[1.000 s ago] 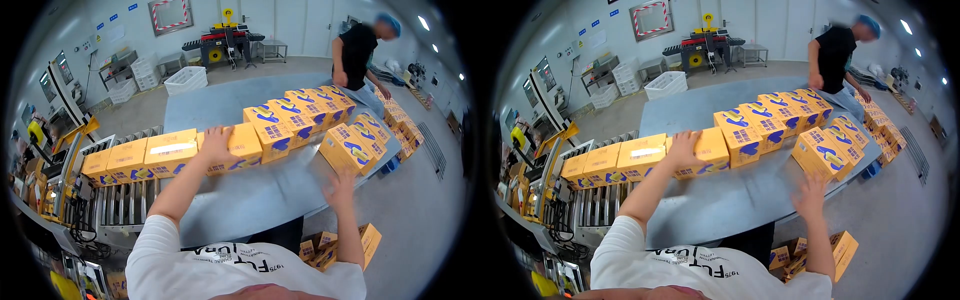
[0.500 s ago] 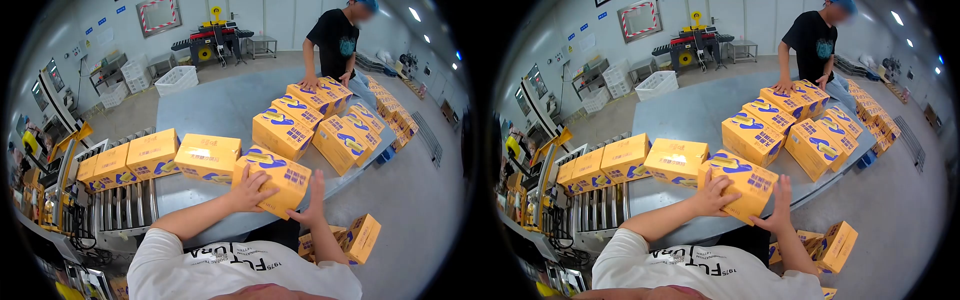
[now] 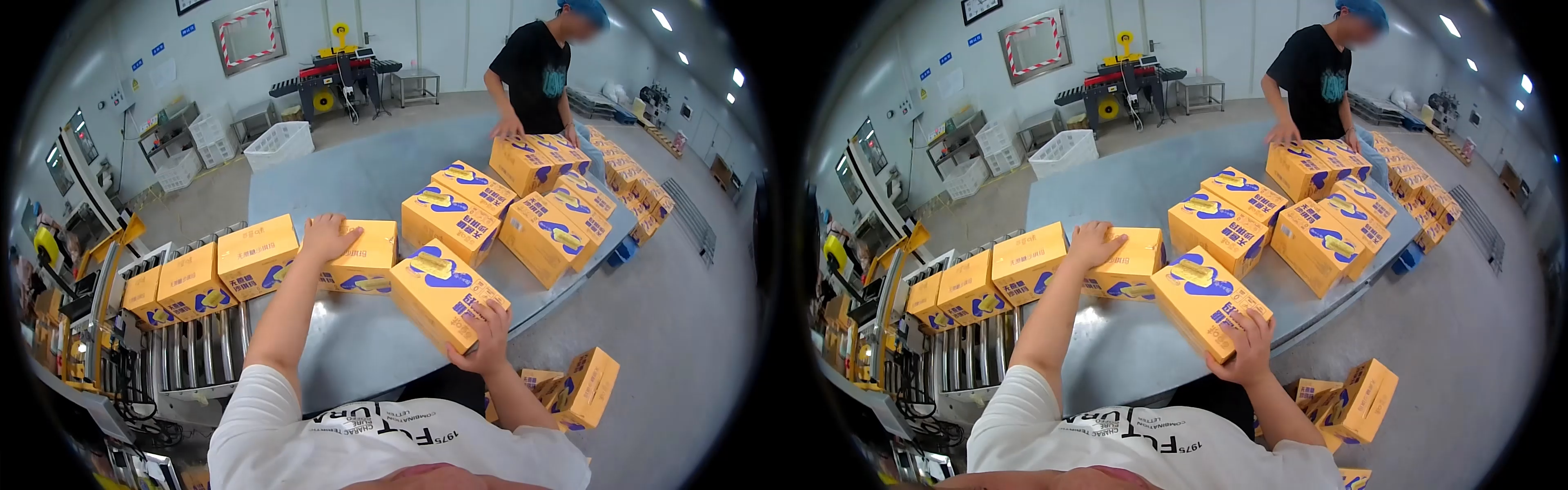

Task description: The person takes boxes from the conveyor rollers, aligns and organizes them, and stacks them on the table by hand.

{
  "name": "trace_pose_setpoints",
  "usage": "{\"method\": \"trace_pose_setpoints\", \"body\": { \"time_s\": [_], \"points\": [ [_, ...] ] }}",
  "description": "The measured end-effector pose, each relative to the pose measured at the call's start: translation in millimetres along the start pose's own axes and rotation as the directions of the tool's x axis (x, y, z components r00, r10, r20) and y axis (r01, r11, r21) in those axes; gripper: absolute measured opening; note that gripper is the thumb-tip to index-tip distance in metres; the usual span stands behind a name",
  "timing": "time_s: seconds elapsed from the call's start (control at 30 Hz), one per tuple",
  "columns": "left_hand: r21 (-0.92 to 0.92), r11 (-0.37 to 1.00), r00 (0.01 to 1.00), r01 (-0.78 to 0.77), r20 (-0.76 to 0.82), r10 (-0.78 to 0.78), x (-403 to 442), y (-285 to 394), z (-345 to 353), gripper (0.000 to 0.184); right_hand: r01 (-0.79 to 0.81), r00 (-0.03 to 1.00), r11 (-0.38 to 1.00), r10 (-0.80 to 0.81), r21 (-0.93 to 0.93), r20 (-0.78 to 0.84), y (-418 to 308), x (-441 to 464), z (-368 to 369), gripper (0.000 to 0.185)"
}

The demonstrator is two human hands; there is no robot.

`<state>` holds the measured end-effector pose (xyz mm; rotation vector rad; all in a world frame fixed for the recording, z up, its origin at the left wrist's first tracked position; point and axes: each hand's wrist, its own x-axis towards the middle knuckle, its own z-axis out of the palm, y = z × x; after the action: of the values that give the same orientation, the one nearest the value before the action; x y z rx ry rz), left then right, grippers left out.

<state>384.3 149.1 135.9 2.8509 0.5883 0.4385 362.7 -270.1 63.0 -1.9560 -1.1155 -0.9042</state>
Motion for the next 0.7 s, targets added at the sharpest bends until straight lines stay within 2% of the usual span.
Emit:
{"method": "trace_pose_setpoints", "body": {
  "time_s": [0.07,0.17,0.3,0.47,0.5,0.6,0.63,0.7],
  "points": [
    [0.06,0.998,0.999,0.031,0.035,-0.033,-6,-1,2,0.074,-0.009,1.0,1.0,0.008,-0.017,-0.029,18,1,6,0.061],
    [0.086,0.996,0.998,-0.018,-0.052,0.023,-46,2,-5,0.069,0.022,1.0,1.0,-0.022,0.009,-0.023,44,12,11,0.066],
    [-0.02,0.992,0.978,-0.128,-0.168,0.123,-123,15,-32,0.066,-0.022,0.999,0.999,0.023,-0.03,0.028,55,30,32,0.071],
    [-0.038,0.964,0.865,-0.263,-0.452,0.218,-196,11,-42,0.064,-0.026,0.987,0.993,0.044,-0.118,0.156,53,68,82,0.073],
    [-0.038,0.962,0.87,-0.271,-0.437,0.228,-206,3,-37,0.065,-0.042,0.985,0.99,0.063,-0.133,0.158,58,71,95,0.078],
    [-0.065,0.922,0.783,-0.381,-0.553,0.284,-212,-27,-3,0.072,-0.092,0.965,0.97,0.142,-0.223,0.219,28,93,91,0.077],
    [-0.09,0.893,0.785,-0.441,-0.52,0.335,-210,-40,14,0.088,0.024,0.954,0.997,-0.001,-0.074,0.3,9,100,85,0.073],
    [-0.269,0.885,0.883,-0.381,-0.391,0.261,-193,-47,59,0.097,0.217,0.87,0.947,-0.298,0.238,0.392,-35,94,73,0.066]
  ]
}}
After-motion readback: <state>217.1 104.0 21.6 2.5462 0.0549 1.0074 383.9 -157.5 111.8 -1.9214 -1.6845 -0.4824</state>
